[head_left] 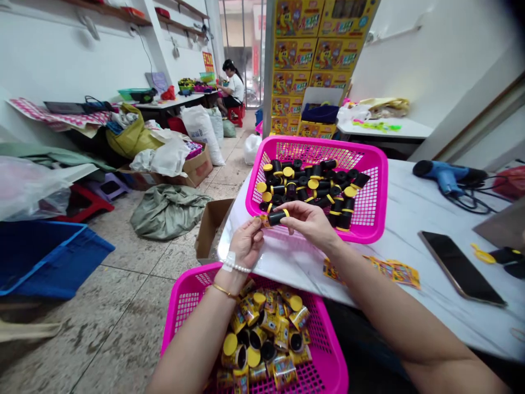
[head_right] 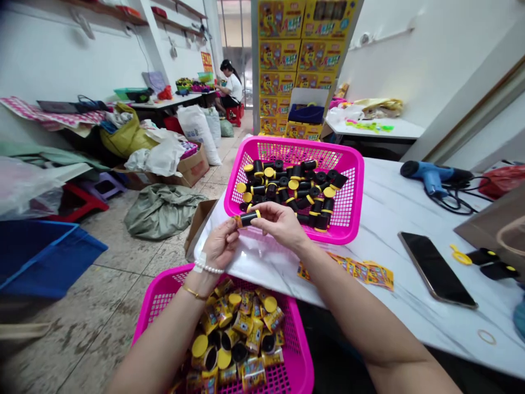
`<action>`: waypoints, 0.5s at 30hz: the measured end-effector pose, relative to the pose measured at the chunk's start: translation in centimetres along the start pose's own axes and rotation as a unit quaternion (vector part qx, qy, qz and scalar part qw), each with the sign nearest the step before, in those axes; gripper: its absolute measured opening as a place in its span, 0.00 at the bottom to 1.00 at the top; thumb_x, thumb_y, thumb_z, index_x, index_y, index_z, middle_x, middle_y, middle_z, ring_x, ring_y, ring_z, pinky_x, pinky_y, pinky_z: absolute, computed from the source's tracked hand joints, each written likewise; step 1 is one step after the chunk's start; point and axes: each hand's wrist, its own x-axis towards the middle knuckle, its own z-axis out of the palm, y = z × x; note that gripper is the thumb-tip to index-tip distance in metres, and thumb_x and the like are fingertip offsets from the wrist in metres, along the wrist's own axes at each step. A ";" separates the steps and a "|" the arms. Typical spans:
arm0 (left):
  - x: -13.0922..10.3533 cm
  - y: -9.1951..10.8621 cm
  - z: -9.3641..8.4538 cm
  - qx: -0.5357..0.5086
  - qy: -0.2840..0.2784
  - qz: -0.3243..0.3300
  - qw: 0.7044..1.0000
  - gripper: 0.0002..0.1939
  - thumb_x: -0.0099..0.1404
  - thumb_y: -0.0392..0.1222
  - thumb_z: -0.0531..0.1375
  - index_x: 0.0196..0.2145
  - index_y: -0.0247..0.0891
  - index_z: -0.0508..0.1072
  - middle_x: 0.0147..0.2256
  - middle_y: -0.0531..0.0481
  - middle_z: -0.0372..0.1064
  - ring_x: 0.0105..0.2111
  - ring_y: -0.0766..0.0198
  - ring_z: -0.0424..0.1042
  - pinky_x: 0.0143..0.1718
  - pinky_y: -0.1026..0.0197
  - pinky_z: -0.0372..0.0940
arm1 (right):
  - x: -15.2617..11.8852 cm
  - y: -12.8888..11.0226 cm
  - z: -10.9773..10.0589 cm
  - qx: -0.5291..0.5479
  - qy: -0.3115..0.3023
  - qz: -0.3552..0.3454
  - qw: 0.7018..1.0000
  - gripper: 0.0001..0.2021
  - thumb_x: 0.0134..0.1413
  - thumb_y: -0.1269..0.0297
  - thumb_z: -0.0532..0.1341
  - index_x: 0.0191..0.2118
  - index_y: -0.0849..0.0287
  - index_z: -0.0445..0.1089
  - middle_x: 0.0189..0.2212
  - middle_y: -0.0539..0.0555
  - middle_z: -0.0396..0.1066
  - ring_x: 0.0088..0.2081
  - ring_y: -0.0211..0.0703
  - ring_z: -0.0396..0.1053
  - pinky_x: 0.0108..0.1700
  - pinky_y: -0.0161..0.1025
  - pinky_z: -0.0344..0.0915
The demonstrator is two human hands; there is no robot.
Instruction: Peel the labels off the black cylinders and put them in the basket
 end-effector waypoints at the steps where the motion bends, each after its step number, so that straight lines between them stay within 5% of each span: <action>1: -0.1 -0.1 0.1 -0.001 0.001 -0.004 1.000 0.08 0.57 0.31 0.68 0.32 0.30 0.71 0.24 0.55 0.69 0.12 0.81 0.54 0.10 0.76 0.44 | -0.1 0.0 0.0 -0.001 -0.004 0.001 1.000 0.17 0.46 0.61 0.73 0.42 0.60 0.76 0.34 0.55 0.78 0.28 0.39 0.74 0.21 0.30 0.67; 15: -1.2 0.6 1.3 -0.062 0.022 -0.048 0.997 0.08 0.69 0.31 0.56 0.30 0.33 0.68 0.21 0.57 0.67 0.10 0.80 0.51 0.10 0.74 0.44 | -0.7 -0.3 0.3 -0.057 -0.008 -0.002 0.998 0.17 0.49 0.58 0.70 0.42 0.61 0.71 0.34 0.56 0.78 0.29 0.44 0.78 0.16 0.28 0.66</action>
